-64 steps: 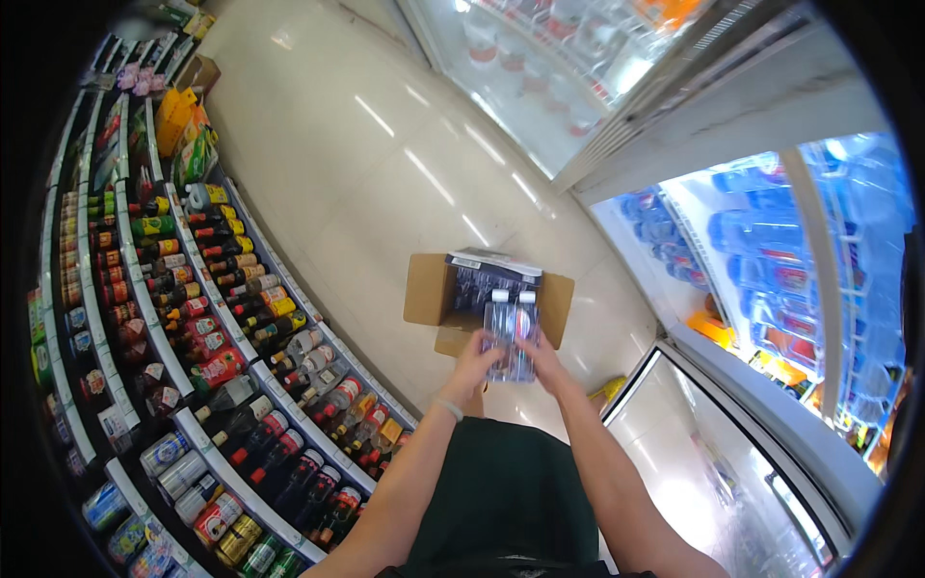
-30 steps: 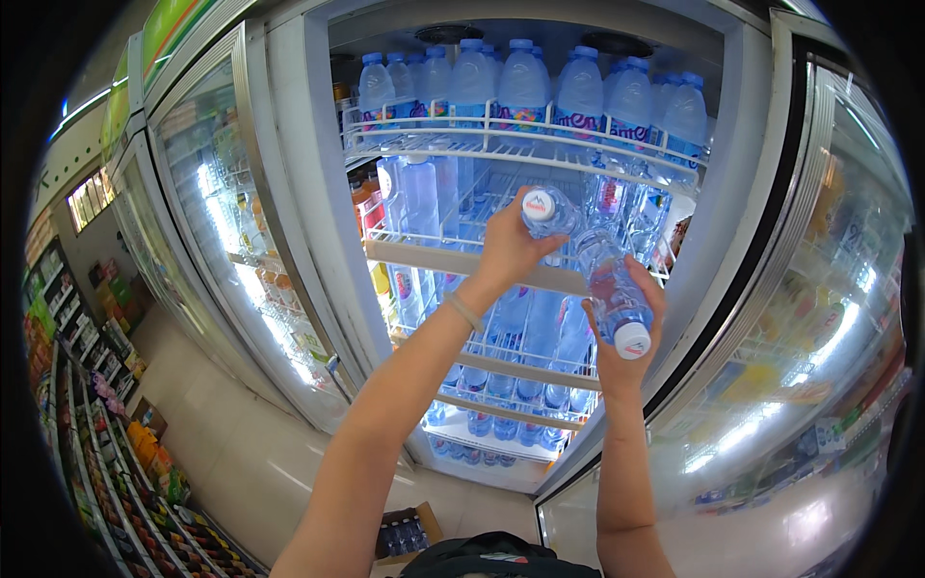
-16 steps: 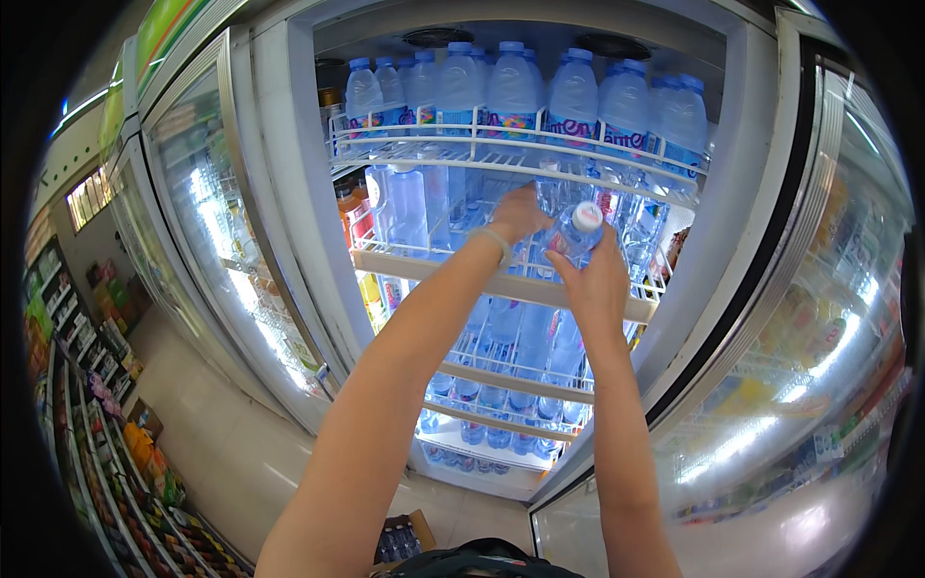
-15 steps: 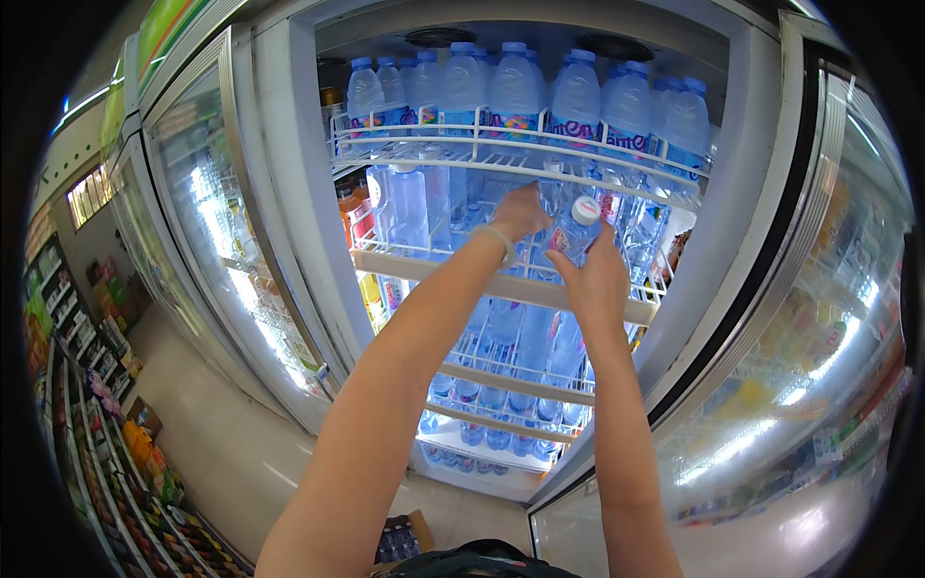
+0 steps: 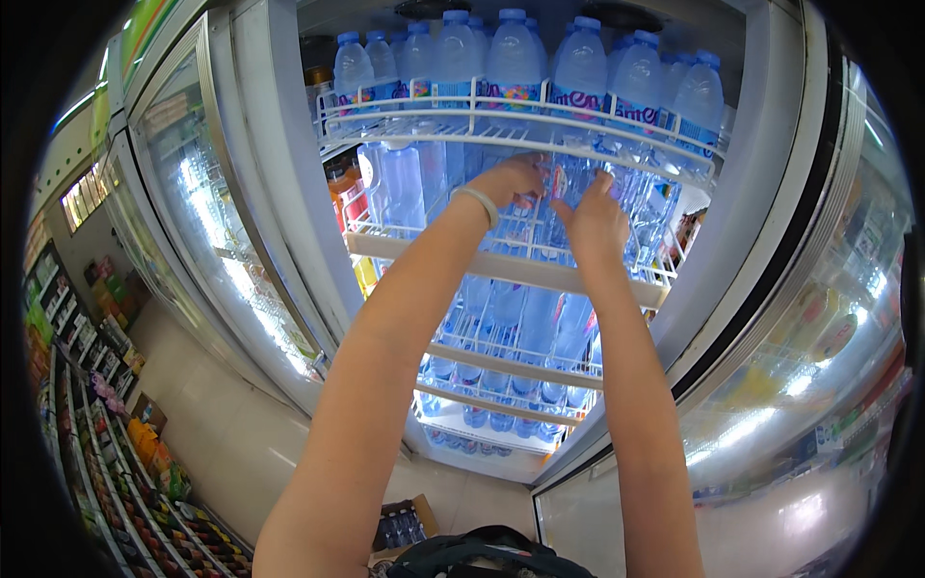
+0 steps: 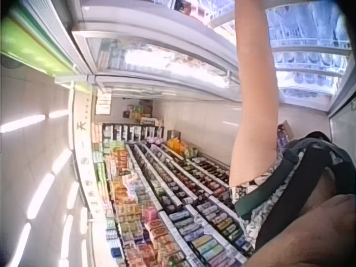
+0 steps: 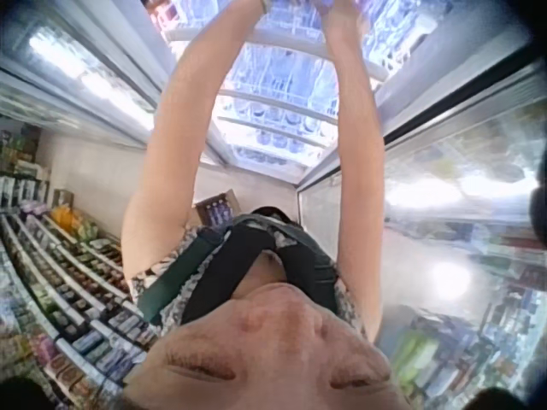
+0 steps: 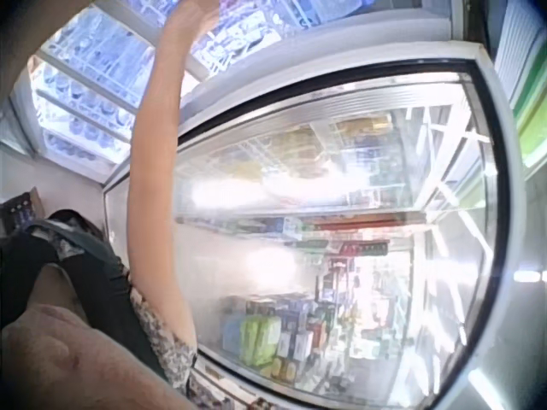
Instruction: The person removes water bottles from a cardboard box and places them into a refrigerated display case. The person handles the bottles one at a time, arranging them on the shelves inside the cooler.
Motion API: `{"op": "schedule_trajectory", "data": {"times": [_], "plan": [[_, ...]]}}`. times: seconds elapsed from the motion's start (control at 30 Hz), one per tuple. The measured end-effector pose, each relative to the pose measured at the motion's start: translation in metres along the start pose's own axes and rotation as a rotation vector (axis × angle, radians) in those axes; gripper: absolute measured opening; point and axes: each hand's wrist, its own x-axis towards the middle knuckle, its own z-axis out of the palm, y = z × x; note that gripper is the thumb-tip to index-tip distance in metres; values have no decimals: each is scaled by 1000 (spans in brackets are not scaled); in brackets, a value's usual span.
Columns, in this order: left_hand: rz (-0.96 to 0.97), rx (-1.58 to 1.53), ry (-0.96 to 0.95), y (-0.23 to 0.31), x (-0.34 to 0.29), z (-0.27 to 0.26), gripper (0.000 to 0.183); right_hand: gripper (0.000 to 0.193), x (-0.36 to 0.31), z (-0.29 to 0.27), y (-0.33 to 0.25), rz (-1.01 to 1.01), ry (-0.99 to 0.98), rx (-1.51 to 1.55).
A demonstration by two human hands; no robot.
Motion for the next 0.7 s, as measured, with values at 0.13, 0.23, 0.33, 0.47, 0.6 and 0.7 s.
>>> {"op": "schedule_trajectory", "data": {"times": [0.13,0.23,0.33,0.47,0.6,0.7], "plan": [[11,81,34,6,-25,-2,69,75,-6,7,4,-53,80,122],[292,215,290,-12,-63,-1,53,75,-12,15,-1,-69,52,163],[669,210,603,-32,-130,20,37,66,-21,28,-2,-100,142,182],[759,213,763,-114,-251,84,30,36,-82,17,11,-478,487,438],[119,78,771,-292,-399,178,23,26,-240,93,45,-439,97,778],[-486,-29,655,-409,-528,257,22,22,-382,165,41,-236,-601,740]]}}
